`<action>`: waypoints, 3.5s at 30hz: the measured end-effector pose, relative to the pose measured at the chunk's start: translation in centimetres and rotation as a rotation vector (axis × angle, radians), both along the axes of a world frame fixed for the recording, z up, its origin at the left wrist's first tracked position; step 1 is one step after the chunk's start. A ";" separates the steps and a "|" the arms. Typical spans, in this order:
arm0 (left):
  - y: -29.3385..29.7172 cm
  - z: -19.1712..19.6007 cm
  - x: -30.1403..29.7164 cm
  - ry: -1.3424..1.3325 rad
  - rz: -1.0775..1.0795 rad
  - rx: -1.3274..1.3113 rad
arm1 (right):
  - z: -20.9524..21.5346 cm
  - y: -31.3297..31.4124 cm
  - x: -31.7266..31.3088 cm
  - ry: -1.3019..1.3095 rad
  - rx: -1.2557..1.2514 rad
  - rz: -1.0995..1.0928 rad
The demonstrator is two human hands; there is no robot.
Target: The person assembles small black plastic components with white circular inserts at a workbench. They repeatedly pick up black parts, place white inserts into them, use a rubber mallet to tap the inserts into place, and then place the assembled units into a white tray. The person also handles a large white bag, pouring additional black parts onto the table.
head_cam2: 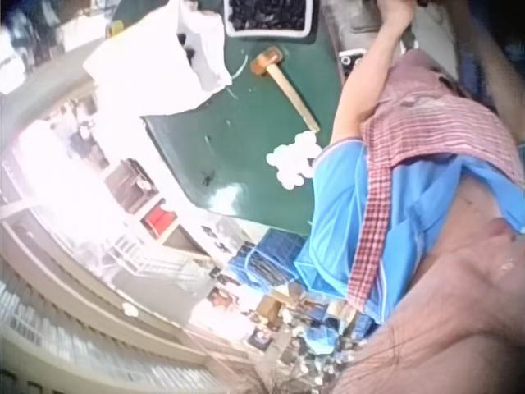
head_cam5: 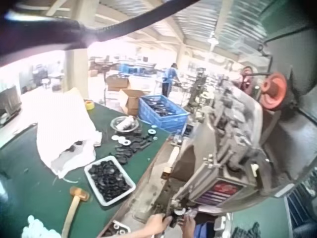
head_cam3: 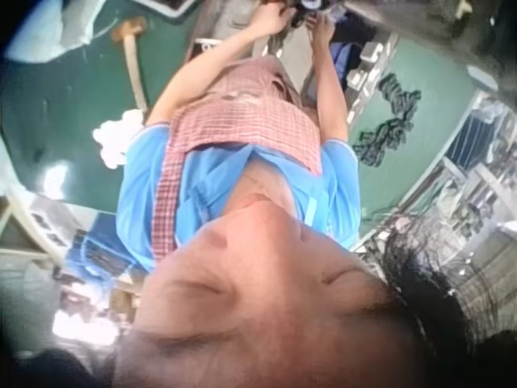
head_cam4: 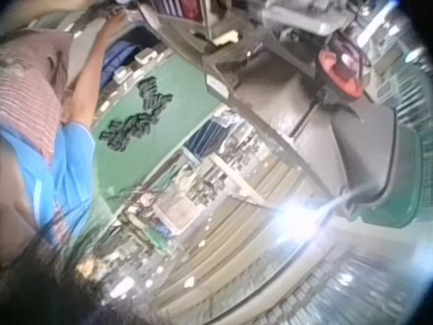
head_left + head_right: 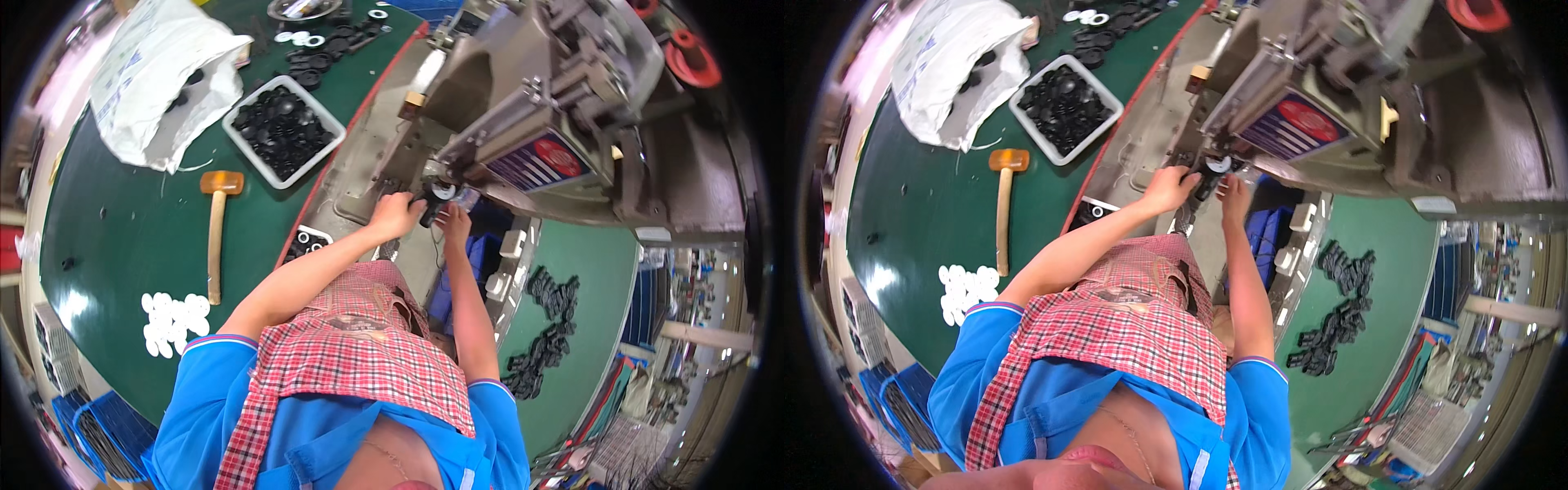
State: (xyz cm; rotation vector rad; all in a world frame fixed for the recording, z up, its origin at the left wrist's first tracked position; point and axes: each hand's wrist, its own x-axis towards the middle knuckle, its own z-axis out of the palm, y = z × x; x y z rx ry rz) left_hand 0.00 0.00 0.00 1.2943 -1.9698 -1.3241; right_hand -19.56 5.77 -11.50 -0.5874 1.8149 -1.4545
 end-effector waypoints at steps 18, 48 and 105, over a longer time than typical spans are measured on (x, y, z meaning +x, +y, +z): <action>4.2 3.3 27.7 -0.810 0.506 -0.223 | -7.4 -9.1 -10.0 1.426 0.444 0.459; -10.0 0.1 20.9 0.411 0.692 -0.107 | 11.2 -3.8 -3.2 -0.762 0.132 0.552; -0.1 2.4 27.2 -0.812 0.673 -0.142 | 6.0 -8.7 29.7 0.575 -0.508 1.357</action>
